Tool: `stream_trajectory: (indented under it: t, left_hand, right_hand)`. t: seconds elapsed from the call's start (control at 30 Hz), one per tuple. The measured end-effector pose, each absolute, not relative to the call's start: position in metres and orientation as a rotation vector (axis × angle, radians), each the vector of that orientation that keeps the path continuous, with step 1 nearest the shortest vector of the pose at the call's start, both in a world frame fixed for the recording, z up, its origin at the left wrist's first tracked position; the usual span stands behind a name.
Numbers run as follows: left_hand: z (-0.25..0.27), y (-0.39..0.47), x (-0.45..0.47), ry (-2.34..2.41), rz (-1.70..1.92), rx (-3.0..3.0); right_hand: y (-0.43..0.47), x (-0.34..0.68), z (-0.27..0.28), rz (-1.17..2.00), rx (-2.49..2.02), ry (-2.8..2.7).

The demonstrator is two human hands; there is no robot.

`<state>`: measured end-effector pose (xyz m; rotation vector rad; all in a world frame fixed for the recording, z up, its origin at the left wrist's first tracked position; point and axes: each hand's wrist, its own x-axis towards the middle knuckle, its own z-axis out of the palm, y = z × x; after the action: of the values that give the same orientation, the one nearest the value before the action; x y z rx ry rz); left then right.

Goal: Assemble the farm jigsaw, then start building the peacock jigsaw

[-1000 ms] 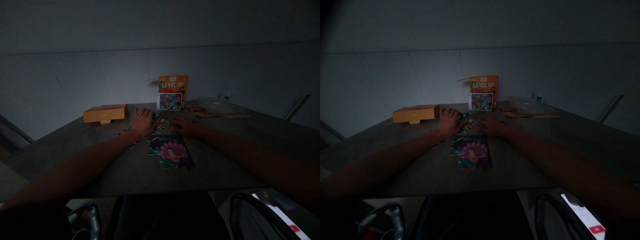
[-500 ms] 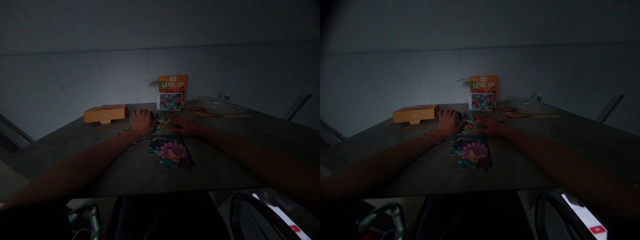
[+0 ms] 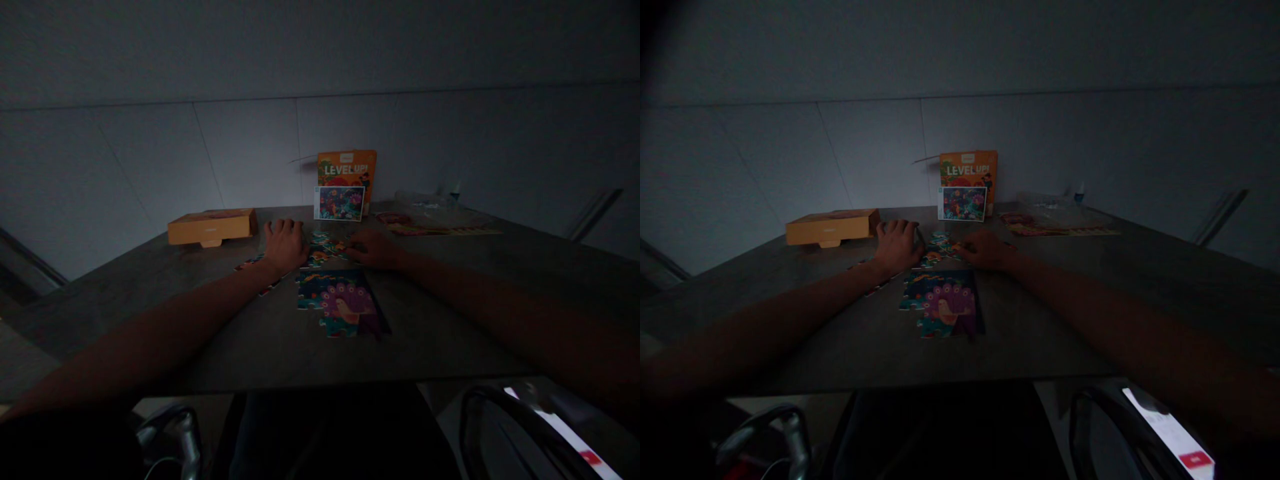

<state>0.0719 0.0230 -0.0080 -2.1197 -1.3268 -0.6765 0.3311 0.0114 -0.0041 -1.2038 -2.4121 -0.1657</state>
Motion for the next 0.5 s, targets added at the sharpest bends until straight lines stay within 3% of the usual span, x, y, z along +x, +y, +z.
stream_trajectory:
  t: [0.17,0.5]
  left_hand:
    - [-0.009,0.024,0.071,-1.344,-0.693,-2.136]
    - [-0.005,0.021,0.072,-1.124,-0.640,-2.308]
  right_hand:
    - [0.010,0.329,-0.006,-0.262,-1.207,-2.389]
    - [0.017,0.332,-0.014,-0.059,-1.097,-2.513]
